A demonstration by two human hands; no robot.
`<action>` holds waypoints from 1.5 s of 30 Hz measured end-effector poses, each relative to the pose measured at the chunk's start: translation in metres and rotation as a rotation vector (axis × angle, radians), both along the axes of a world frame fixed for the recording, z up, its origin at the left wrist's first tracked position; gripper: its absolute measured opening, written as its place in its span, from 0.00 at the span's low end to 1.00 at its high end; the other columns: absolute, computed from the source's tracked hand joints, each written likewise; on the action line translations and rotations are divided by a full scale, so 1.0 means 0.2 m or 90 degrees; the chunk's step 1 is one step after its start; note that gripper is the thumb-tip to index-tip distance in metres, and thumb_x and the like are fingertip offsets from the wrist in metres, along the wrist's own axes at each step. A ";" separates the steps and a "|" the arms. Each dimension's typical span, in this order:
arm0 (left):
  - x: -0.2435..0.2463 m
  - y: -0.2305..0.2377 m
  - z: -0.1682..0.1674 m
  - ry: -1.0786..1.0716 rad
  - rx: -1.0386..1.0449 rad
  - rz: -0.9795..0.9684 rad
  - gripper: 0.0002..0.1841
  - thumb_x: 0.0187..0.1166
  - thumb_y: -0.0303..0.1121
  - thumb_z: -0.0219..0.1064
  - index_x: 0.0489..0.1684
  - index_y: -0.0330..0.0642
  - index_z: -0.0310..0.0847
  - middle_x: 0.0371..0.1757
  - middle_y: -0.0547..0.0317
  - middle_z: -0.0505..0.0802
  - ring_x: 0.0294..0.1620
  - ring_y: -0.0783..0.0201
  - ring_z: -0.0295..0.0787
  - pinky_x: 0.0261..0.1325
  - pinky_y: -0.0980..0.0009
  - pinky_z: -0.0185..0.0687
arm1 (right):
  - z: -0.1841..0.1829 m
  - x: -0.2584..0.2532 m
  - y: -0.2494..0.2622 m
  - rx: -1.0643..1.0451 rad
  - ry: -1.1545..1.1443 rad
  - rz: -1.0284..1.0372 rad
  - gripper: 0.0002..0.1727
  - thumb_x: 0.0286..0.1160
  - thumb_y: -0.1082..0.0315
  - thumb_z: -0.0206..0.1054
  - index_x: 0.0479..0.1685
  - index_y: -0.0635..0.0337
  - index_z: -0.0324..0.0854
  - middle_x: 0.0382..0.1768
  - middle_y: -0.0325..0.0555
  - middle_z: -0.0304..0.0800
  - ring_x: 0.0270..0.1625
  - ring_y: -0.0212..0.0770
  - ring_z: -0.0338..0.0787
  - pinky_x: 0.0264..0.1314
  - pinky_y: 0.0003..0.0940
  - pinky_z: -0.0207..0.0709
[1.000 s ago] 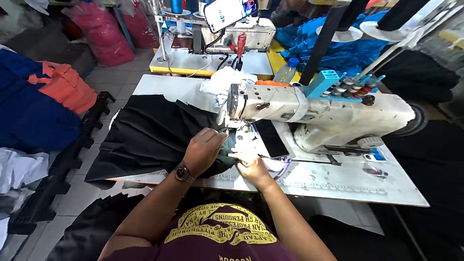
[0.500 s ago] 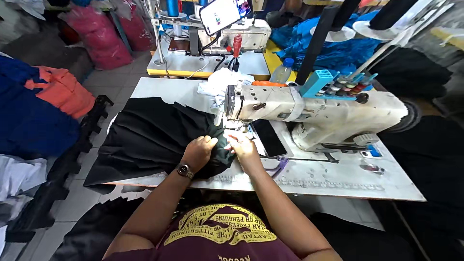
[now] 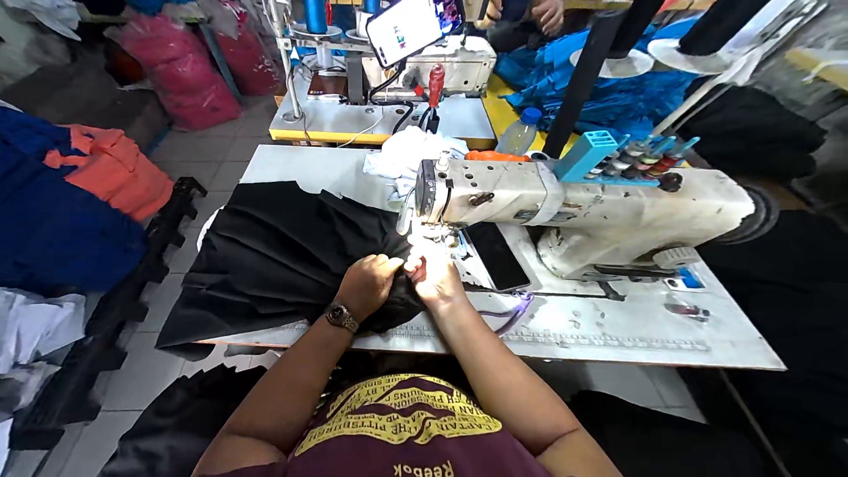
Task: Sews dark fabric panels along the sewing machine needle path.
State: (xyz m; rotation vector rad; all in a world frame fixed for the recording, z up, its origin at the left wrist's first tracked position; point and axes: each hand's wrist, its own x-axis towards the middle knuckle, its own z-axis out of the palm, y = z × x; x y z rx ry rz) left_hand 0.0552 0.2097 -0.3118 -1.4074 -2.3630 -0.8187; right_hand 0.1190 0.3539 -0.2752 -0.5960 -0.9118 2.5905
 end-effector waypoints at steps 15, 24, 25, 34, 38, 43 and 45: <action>0.04 0.16 0.14 0.033 -0.058 -0.211 0.16 0.87 0.27 0.56 0.64 0.44 0.87 0.57 0.54 0.95 0.63 0.59 0.91 0.71 0.61 0.84 | -0.03 0.24 0.22 0.924 -0.162 0.250 0.10 0.78 0.68 0.67 0.45 0.67 0.88 0.40 0.50 0.92 0.45 0.38 0.91 0.55 0.38 0.85; -0.09 0.11 0.04 0.005 0.014 -0.049 0.11 0.85 0.33 0.63 0.49 0.46 0.94 0.49 0.58 0.96 0.55 0.61 0.92 0.68 0.52 0.78 | -0.07 0.16 0.31 1.007 -0.212 0.013 0.13 0.83 0.63 0.67 0.43 0.65 0.90 0.37 0.53 0.92 0.41 0.46 0.91 0.51 0.50 0.86; -0.08 0.11 0.04 0.014 0.023 -0.037 0.11 0.85 0.33 0.62 0.50 0.46 0.94 0.50 0.58 0.96 0.56 0.60 0.92 0.70 0.52 0.78 | -0.07 0.14 0.30 1.007 -0.223 -0.014 0.13 0.83 0.64 0.66 0.46 0.66 0.89 0.38 0.55 0.93 0.42 0.49 0.92 0.52 0.52 0.86; -0.07 0.12 0.03 0.074 0.067 0.046 0.12 0.83 0.30 0.61 0.53 0.44 0.91 0.53 0.55 0.94 0.60 0.57 0.89 0.73 0.51 0.75 | -0.10 0.02 0.22 1.007 -0.283 -0.006 0.14 0.83 0.62 0.66 0.48 0.65 0.90 0.44 0.57 0.94 0.51 0.52 0.94 0.60 0.56 0.85; -0.06 0.12 0.04 0.097 0.038 0.027 0.12 0.82 0.28 0.61 0.52 0.45 0.91 0.53 0.56 0.94 0.59 0.57 0.90 0.74 0.52 0.75 | -0.08 0.16 0.22 1.080 -0.171 0.043 0.11 0.81 0.65 0.64 0.41 0.61 0.90 0.37 0.50 0.93 0.42 0.45 0.93 0.50 0.48 0.87; -0.06 0.13 0.05 0.085 0.013 0.023 0.13 0.82 0.28 0.60 0.53 0.44 0.91 0.54 0.54 0.94 0.60 0.55 0.90 0.74 0.50 0.74 | -0.02 0.14 0.32 1.028 -0.205 -0.053 0.10 0.80 0.73 0.66 0.49 0.71 0.88 0.42 0.60 0.93 0.46 0.52 0.93 0.56 0.53 0.86; -0.06 0.13 0.05 0.097 0.009 0.031 0.13 0.82 0.28 0.59 0.53 0.45 0.91 0.54 0.55 0.94 0.61 0.57 0.89 0.75 0.51 0.74 | -0.01 0.05 0.32 1.028 -0.285 -0.055 0.10 0.79 0.72 0.67 0.49 0.70 0.88 0.45 0.62 0.93 0.51 0.56 0.94 0.60 0.58 0.84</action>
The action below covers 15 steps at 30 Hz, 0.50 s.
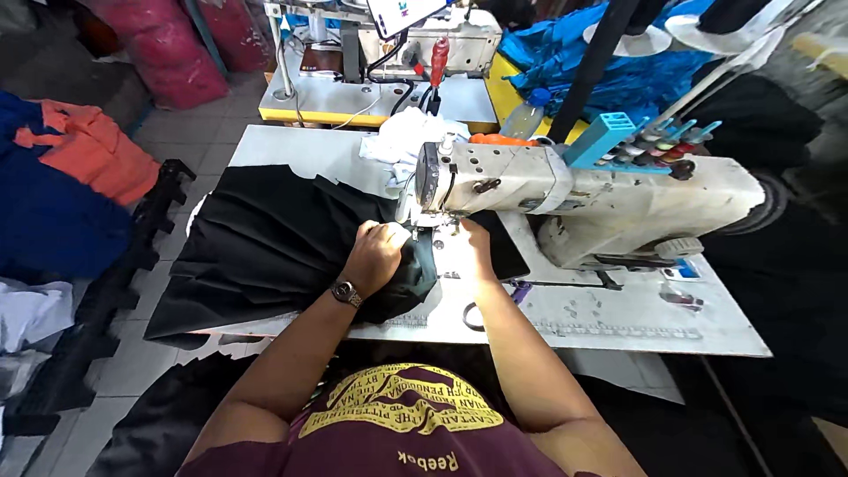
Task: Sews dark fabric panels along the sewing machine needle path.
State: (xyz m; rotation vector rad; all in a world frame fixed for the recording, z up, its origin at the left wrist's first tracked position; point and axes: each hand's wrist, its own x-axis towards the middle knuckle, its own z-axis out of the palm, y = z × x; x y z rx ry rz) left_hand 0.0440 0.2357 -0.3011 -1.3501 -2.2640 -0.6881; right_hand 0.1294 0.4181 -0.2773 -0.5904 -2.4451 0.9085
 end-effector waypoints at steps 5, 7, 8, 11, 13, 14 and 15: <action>0.00 -0.02 0.00 0.067 0.028 -0.050 0.12 0.82 0.30 0.61 0.49 0.47 0.92 0.60 0.55 0.94 0.68 0.56 0.87 0.78 0.49 0.73 | -0.06 0.06 -0.11 0.081 -0.158 0.089 0.14 0.84 0.63 0.62 0.46 0.64 0.89 0.44 0.57 0.93 0.51 0.56 0.94 0.57 0.59 0.86; 0.02 -0.03 -0.01 0.101 0.046 -0.150 0.12 0.82 0.31 0.61 0.49 0.46 0.93 0.62 0.55 0.94 0.70 0.56 0.87 0.79 0.51 0.73 | -0.10 0.20 -0.16 0.126 -0.104 0.187 0.13 0.81 0.67 0.62 0.42 0.65 0.91 0.42 0.56 0.94 0.50 0.54 0.95 0.57 0.55 0.87; 0.04 -0.02 -0.02 0.099 0.044 -0.215 0.13 0.82 0.31 0.61 0.51 0.46 0.93 0.62 0.55 0.94 0.70 0.57 0.87 0.78 0.53 0.73 | -0.10 0.26 -0.18 0.139 -0.080 0.228 0.12 0.80 0.67 0.64 0.39 0.64 0.91 0.38 0.54 0.94 0.46 0.52 0.95 0.53 0.53 0.89; 0.09 0.02 -0.02 -0.032 -0.017 -0.389 0.17 0.82 0.30 0.58 0.63 0.42 0.88 0.52 0.53 0.96 0.59 0.57 0.91 0.70 0.61 0.81 | -0.06 0.40 -0.19 0.151 -0.055 0.270 0.12 0.78 0.65 0.66 0.34 0.63 0.91 0.32 0.51 0.93 0.37 0.48 0.95 0.43 0.47 0.89; 0.10 0.04 0.00 -0.139 -0.045 -0.414 0.20 0.79 0.29 0.59 0.68 0.39 0.84 0.39 0.53 0.94 0.43 0.58 0.92 0.55 0.62 0.87 | -0.04 0.43 -0.14 0.166 -0.059 0.253 0.11 0.79 0.67 0.65 0.35 0.64 0.89 0.31 0.51 0.91 0.37 0.49 0.94 0.41 0.48 0.88; 0.10 0.05 0.00 -0.176 -0.039 -0.402 0.20 0.78 0.30 0.61 0.67 0.38 0.85 0.32 0.54 0.91 0.35 0.60 0.88 0.46 0.63 0.87 | -0.04 0.43 -0.11 0.167 -0.063 0.237 0.11 0.80 0.67 0.65 0.38 0.64 0.89 0.34 0.52 0.92 0.39 0.50 0.94 0.43 0.49 0.89; 0.09 0.05 0.01 -0.201 -0.030 -0.382 0.18 0.80 0.32 0.62 0.65 0.37 0.86 0.29 0.55 0.88 0.30 0.61 0.84 0.39 0.65 0.85 | -0.03 0.43 -0.07 0.164 -0.072 0.220 0.11 0.82 0.66 0.64 0.41 0.63 0.90 0.37 0.53 0.93 0.42 0.51 0.95 0.47 0.52 0.89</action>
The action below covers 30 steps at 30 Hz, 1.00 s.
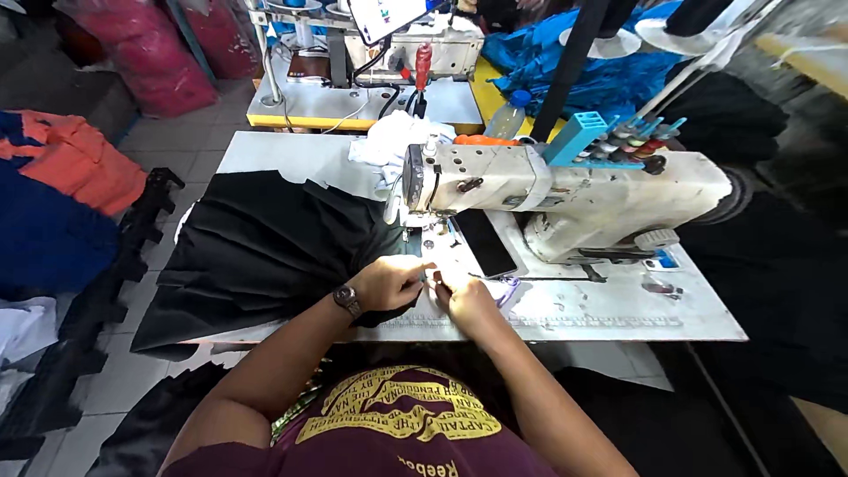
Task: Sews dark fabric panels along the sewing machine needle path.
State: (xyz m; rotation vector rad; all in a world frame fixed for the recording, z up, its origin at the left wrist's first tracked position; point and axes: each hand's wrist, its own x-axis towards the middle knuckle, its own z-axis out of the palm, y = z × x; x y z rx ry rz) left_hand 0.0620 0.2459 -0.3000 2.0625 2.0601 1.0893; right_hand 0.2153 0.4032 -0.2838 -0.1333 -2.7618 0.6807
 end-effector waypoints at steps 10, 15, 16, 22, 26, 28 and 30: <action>-0.19 -0.06 -0.02 -0.021 -0.009 0.242 0.06 0.79 0.31 0.69 0.40 0.41 0.93 0.38 0.55 0.92 0.45 0.61 0.91 0.54 0.63 0.88 | 0.06 -0.20 0.24 -0.006 -0.200 -0.108 0.12 0.82 0.65 0.66 0.51 0.59 0.92 0.51 0.54 0.93 0.55 0.55 0.92 0.61 0.60 0.83; -0.17 -0.07 -0.02 -0.051 -0.043 0.288 0.05 0.77 0.29 0.70 0.35 0.40 0.92 0.36 0.54 0.90 0.41 0.59 0.89 0.49 0.60 0.88 | 0.10 -0.38 0.22 0.031 -0.152 -0.175 0.13 0.79 0.71 0.67 0.57 0.65 0.88 0.59 0.62 0.90 0.66 0.60 0.88 0.71 0.59 0.80; -0.17 -0.07 -0.01 -0.057 -0.046 0.289 0.05 0.77 0.29 0.70 0.34 0.41 0.92 0.35 0.54 0.90 0.41 0.59 0.89 0.49 0.60 0.88 | 0.11 -0.41 0.21 0.051 -0.174 -0.186 0.13 0.79 0.70 0.68 0.56 0.66 0.87 0.59 0.63 0.89 0.67 0.61 0.87 0.70 0.59 0.80; -0.19 -0.07 -0.05 -0.098 -0.050 0.288 0.04 0.76 0.31 0.70 0.35 0.43 0.91 0.35 0.58 0.87 0.37 0.63 0.86 0.45 0.64 0.86 | 0.16 -0.49 0.13 0.059 -0.325 -0.224 0.20 0.77 0.60 0.71 0.61 0.65 0.84 0.66 0.64 0.83 0.71 0.64 0.83 0.66 0.62 0.81; -0.18 -0.07 -0.04 -0.091 -0.037 0.292 0.04 0.74 0.30 0.71 0.32 0.43 0.91 0.33 0.58 0.87 0.36 0.63 0.85 0.43 0.63 0.85 | 0.11 -0.38 0.17 0.004 -0.165 -0.245 0.20 0.76 0.70 0.71 0.66 0.64 0.82 0.64 0.65 0.85 0.64 0.64 0.88 0.64 0.63 0.83; -0.20 -0.07 -0.05 -0.096 -0.040 0.286 0.04 0.75 0.31 0.70 0.33 0.44 0.91 0.33 0.59 0.87 0.37 0.63 0.85 0.45 0.63 0.85 | 0.07 -0.30 0.19 -0.062 -0.084 -0.260 0.27 0.75 0.76 0.69 0.76 0.60 0.77 0.65 0.67 0.84 0.65 0.65 0.87 0.65 0.63 0.82; -0.21 -0.07 -0.06 -0.100 -0.043 0.280 0.05 0.76 0.32 0.70 0.34 0.44 0.91 0.34 0.59 0.87 0.38 0.64 0.86 0.46 0.63 0.85 | 0.04 -0.23 0.19 -0.152 -0.039 -0.243 0.29 0.78 0.78 0.66 0.80 0.62 0.73 0.68 0.67 0.83 0.69 0.61 0.85 0.71 0.58 0.79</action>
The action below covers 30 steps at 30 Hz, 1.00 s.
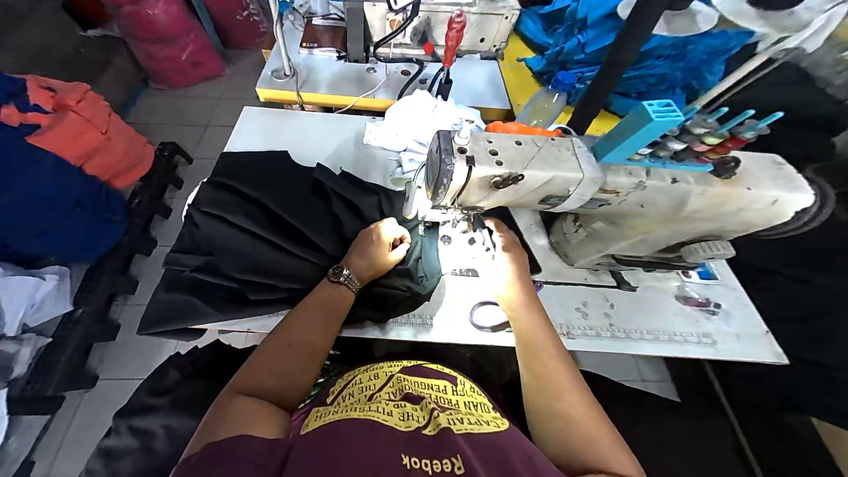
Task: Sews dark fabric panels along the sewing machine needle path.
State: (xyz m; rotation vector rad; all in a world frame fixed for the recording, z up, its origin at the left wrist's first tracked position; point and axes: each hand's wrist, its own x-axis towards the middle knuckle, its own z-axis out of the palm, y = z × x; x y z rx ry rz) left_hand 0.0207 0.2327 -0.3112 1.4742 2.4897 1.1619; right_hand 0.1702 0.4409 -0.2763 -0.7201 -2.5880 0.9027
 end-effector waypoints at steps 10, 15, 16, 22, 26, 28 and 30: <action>0.02 -0.01 0.02 -0.006 0.024 0.008 0.04 0.74 0.31 0.71 0.31 0.44 0.90 0.33 0.59 0.87 0.36 0.65 0.85 0.43 0.64 0.85 | -0.09 0.01 -0.23 0.169 0.041 0.132 0.17 0.81 0.57 0.67 0.63 0.47 0.91 0.62 0.51 0.91 0.58 0.52 0.93 0.56 0.55 0.88; 0.00 -0.01 0.01 -0.010 0.029 -0.002 0.04 0.74 0.32 0.70 0.30 0.46 0.89 0.32 0.62 0.86 0.34 0.67 0.83 0.39 0.68 0.83 | -0.09 -0.04 -0.29 0.220 0.039 0.118 0.16 0.77 0.60 0.68 0.59 0.47 0.93 0.50 0.53 0.94 0.46 0.55 0.95 0.43 0.58 0.88; 0.00 -0.01 0.01 -0.011 0.029 -0.004 0.04 0.74 0.32 0.70 0.30 0.46 0.89 0.32 0.62 0.86 0.34 0.67 0.83 0.39 0.68 0.83 | -0.09 -0.05 -0.29 0.222 0.044 0.117 0.15 0.77 0.61 0.68 0.58 0.48 0.93 0.49 0.53 0.95 0.46 0.54 0.96 0.43 0.58 0.88; 0.00 -0.02 0.01 -0.023 0.035 -0.009 0.05 0.73 0.31 0.70 0.28 0.45 0.88 0.31 0.63 0.85 0.32 0.68 0.81 0.37 0.69 0.81 | -0.13 -0.07 -0.28 0.241 0.095 0.098 0.12 0.79 0.61 0.66 0.51 0.47 0.95 0.40 0.49 0.95 0.39 0.52 0.95 0.36 0.55 0.87; -0.02 -0.01 -0.01 -0.027 0.042 -0.006 0.05 0.74 0.32 0.69 0.31 0.45 0.89 0.32 0.63 0.86 0.33 0.69 0.82 0.38 0.70 0.82 | -0.14 -0.03 -0.23 0.227 0.080 0.063 0.12 0.79 0.59 0.66 0.51 0.46 0.95 0.50 0.49 0.95 0.44 0.52 0.96 0.40 0.56 0.88; 0.00 -0.01 0.02 -0.031 0.051 0.015 0.04 0.74 0.30 0.69 0.31 0.44 0.89 0.30 0.62 0.84 0.30 0.69 0.80 0.34 0.71 0.79 | -0.13 0.02 -0.21 0.219 0.052 0.041 0.12 0.79 0.59 0.68 0.51 0.49 0.94 0.51 0.51 0.95 0.45 0.53 0.96 0.42 0.57 0.88; 0.01 -0.01 0.05 -0.055 0.054 0.049 0.04 0.75 0.29 0.69 0.32 0.44 0.89 0.30 0.61 0.84 0.27 0.69 0.78 0.32 0.71 0.78 | -0.11 0.07 -0.18 0.202 -0.009 0.030 0.14 0.77 0.62 0.68 0.55 0.55 0.93 0.56 0.56 0.92 0.48 0.57 0.95 0.45 0.59 0.88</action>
